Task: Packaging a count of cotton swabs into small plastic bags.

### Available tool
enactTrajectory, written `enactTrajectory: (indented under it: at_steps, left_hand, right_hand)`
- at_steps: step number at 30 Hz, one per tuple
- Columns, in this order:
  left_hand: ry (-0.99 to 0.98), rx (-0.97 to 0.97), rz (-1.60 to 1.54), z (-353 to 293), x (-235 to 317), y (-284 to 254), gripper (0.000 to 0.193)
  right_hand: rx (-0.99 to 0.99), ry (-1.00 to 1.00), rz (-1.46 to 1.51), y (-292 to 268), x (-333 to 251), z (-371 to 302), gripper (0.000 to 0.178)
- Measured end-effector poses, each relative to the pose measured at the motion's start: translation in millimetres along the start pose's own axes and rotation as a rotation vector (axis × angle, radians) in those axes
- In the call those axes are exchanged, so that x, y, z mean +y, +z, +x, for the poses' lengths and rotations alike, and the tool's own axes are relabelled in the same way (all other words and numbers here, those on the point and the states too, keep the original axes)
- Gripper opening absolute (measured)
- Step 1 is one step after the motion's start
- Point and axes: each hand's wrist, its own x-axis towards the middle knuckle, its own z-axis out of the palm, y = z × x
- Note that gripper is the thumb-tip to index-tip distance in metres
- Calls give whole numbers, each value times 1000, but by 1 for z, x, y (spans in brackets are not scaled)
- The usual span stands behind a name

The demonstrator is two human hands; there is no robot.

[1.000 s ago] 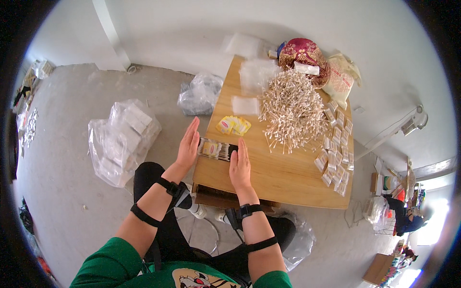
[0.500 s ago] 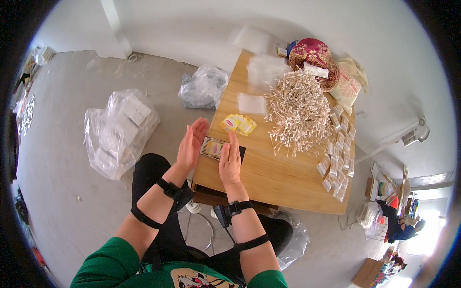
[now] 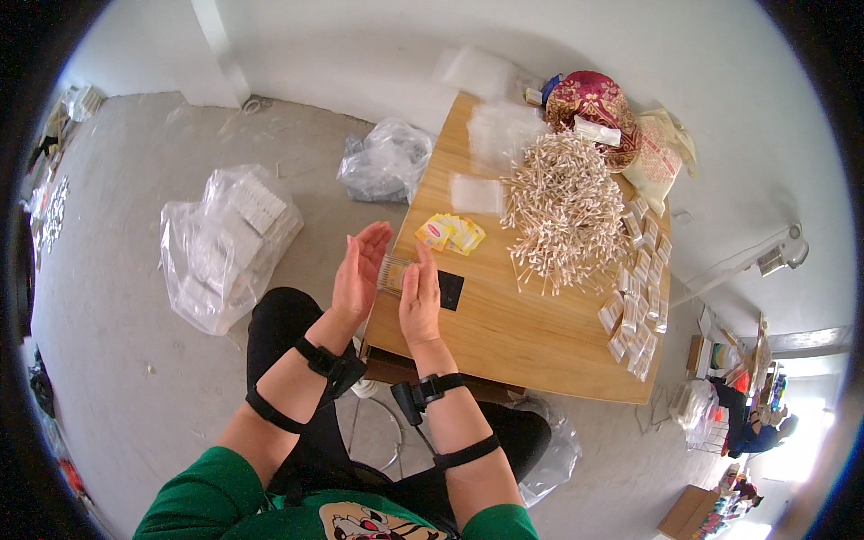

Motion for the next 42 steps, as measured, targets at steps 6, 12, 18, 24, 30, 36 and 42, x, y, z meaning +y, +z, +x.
enactTrajectory:
  at_steps: [6, 12, 18, 24, 30, 36, 42]
  left_hand:
    - [45, -45, 94, 4, -6, 6, 55]
    - [38, -61, 246, 3, -14, 6, 55]
    - [-63, -126, 377, -1, -29, 14, 56]
    - [50, -278, 812, -20, -30, 34, 46]
    - [474, -508, 1270, -37, -88, 72, 40]
    - [464, -571, 1664, -39, -93, 86, 54]
    - [442, -581, 1747, -39, -93, 89, 53]
  right_hand:
    - [80, 119, 69, 0, 16, 0, 44]
    - [82, 80, 221, 9, 22, 2, 43]
    - [319, 43, -324, -55, 36, -5, 37]
    - [295, 55, -885, -140, 43, -6, 39]
    - [138, -43, -737, -145, 74, -14, 35]
    - [154, -61, -550, -159, 65, -47, 27]
    - [455, -108, -612, -152, 50, -41, 33]
